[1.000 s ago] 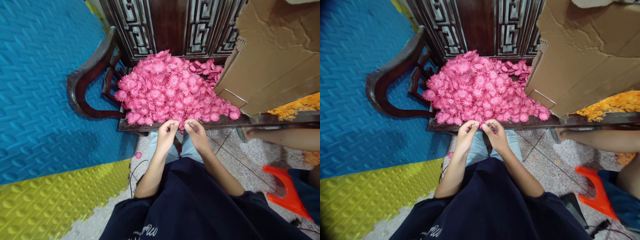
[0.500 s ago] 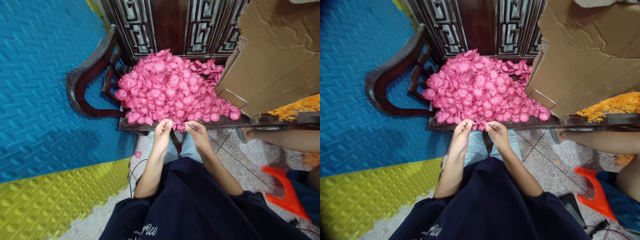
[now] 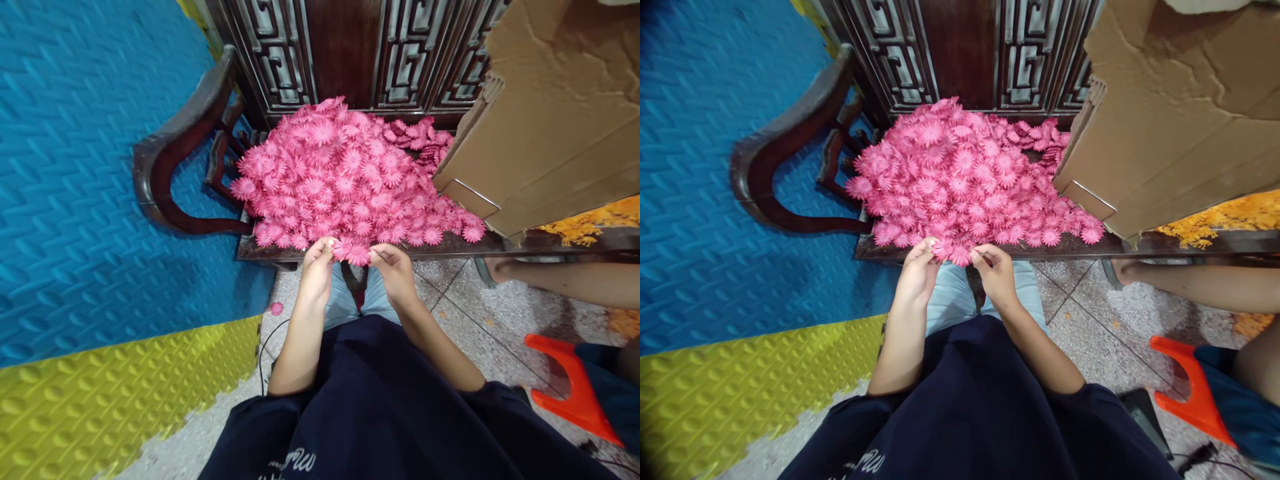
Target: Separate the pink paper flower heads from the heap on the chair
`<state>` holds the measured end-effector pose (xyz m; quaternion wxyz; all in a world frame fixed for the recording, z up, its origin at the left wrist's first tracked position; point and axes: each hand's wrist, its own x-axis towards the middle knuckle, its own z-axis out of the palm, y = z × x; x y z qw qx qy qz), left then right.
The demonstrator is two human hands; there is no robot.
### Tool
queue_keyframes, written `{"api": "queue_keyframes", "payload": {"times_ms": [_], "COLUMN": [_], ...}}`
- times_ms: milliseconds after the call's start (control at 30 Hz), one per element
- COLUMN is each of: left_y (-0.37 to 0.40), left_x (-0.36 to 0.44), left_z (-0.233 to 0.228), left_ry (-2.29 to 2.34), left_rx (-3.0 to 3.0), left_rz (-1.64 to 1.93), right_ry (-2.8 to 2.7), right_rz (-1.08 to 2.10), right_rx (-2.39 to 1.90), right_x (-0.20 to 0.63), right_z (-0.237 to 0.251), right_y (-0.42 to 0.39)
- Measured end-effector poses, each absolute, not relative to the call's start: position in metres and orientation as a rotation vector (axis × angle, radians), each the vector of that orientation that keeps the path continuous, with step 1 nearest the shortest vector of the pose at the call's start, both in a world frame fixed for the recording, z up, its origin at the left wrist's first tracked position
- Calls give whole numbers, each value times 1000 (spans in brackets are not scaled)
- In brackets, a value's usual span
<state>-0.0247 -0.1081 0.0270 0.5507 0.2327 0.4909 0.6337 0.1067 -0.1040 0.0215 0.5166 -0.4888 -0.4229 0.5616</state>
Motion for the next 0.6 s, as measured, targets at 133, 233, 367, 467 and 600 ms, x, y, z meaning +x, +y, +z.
{"api": "queue_keyframes", "payload": {"times_ms": [133,233,367,467,600], "left_y": [-107,-112,-118,-121,-123], "left_x": [-22,-18,-15,-14,-12], "left_z": [26,30,37,39,42], "left_ry": [1279,1348,1418,1538,1594], "left_rx": [699,873,1160,1370,1480], "left_rz": [1491,1473,1417,1363,1371], "right_ry": [-1033,-1052,-1067,-1088,-1095], "right_rz": [1364,1353,1341,1344,1330], "right_rx": [-1198,-1203,-1191,-1174,-1168], "right_x": [105,106,106,105,106], "right_z": [28,30,31,31,30], "right_y": [-102,-101,-101,-103,-103]}}
